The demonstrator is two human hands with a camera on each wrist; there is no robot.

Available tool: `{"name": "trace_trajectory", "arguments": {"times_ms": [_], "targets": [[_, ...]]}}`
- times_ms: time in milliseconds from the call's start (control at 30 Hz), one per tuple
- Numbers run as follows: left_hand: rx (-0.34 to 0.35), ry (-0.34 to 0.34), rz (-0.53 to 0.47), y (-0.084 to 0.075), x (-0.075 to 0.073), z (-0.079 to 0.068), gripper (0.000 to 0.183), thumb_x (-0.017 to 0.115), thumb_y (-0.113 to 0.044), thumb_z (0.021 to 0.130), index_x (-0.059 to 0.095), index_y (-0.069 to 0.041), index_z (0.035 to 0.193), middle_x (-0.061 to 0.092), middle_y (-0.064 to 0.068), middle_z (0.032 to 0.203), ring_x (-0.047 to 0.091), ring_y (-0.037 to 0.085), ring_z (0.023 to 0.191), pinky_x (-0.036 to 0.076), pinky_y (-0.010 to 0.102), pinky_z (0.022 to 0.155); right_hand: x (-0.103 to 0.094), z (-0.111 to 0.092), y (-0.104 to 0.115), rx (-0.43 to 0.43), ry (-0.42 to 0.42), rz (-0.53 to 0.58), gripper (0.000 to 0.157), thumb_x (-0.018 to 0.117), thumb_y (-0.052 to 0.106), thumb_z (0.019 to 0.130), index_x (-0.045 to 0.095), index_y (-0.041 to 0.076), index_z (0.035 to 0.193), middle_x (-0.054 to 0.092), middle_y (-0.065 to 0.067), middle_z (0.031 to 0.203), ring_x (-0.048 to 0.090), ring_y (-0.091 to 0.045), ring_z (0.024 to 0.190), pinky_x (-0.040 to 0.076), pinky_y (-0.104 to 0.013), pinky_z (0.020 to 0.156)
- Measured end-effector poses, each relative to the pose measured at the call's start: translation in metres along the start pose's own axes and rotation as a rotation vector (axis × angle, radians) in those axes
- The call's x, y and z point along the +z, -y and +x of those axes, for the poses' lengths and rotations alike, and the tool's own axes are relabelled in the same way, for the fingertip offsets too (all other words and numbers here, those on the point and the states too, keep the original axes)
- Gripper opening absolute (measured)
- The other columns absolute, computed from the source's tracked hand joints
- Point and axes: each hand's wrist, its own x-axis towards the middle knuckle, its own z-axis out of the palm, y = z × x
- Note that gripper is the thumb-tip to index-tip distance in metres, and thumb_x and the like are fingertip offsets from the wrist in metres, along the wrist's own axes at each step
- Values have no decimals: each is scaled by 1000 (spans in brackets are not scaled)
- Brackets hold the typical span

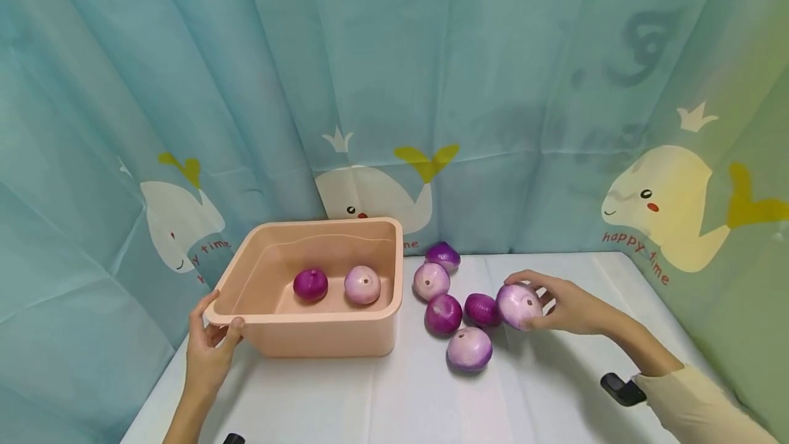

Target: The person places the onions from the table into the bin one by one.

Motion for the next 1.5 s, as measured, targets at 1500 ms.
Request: {"name": "trace_trajectory", "arguments": {"times_ms": [1500], "targets": [[-16,-12,36,1,0,-2,68,67,-13,100,33,-20,158,41,11,155,54,-10,104,50,9,76,-56,137,81,64,-60,-229,66,89,27,83,58,23,141,62,-10,132,68,-24,97,57,-40,79]]}}
